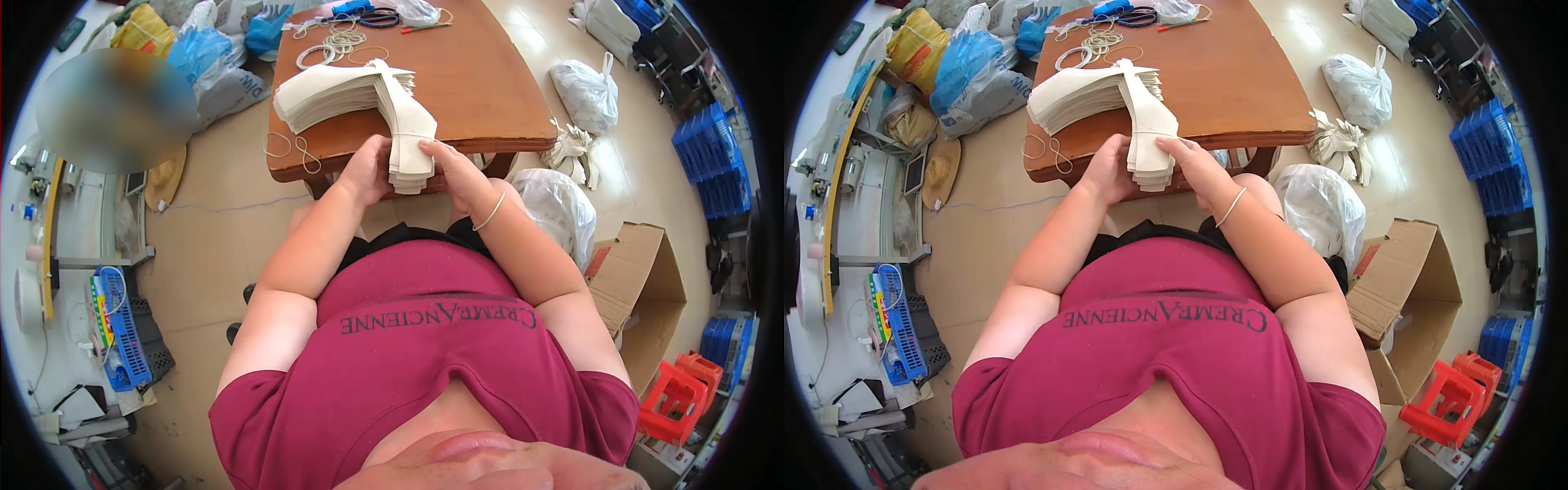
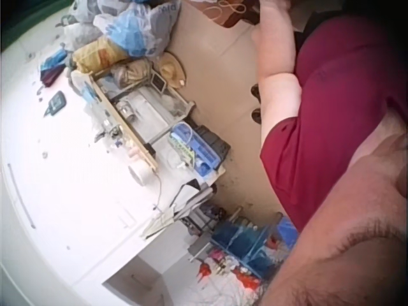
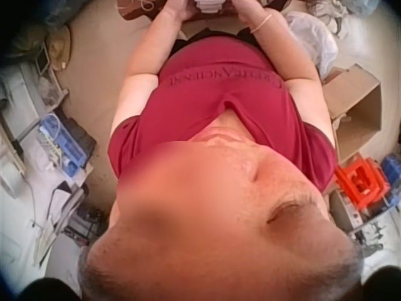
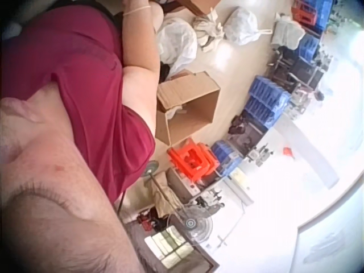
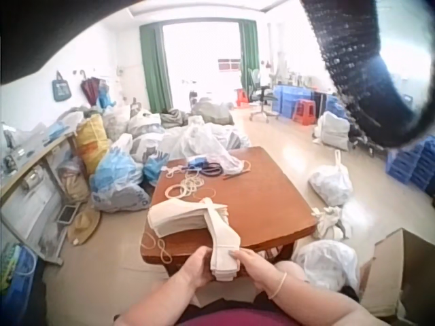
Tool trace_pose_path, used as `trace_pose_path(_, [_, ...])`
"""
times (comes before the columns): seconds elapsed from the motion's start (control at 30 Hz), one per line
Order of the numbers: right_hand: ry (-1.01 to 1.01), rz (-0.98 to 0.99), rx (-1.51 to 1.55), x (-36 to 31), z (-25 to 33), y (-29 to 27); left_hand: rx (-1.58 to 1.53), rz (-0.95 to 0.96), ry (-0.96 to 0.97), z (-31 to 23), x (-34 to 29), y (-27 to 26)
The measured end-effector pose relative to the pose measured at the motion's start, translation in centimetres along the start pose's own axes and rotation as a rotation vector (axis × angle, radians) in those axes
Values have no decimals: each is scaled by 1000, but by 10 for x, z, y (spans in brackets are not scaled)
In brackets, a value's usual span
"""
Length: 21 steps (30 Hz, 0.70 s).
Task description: The person removes rubber bands from bundles of shoe parts, marks each piece with a pen, and bundles new fabric pieces together using rubber bands.
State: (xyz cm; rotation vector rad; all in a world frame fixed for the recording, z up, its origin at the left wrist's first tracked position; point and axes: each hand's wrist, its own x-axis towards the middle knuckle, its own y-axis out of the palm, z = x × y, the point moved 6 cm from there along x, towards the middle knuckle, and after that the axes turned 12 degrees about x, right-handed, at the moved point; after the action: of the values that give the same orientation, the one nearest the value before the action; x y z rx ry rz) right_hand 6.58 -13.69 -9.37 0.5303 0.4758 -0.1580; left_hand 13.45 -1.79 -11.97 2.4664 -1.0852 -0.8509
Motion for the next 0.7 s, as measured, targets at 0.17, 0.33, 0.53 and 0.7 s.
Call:
trace_pose_path(0.17, [-173,-66,-277,7,3,-14,-7,42,13,-13,-15,25])
trace_pose_path(0.33, [-383,-22,-522,22,11,-26,85,-64,4,-11,-10,27])
trace_pose_path(0.53, [-550,29,160,-13,51,-28,105,-78,19,-11,0,22])
trace_pose_path(0.7, [-420,108,144,-46,109,-27,139,-125,21,-11,-2,21])
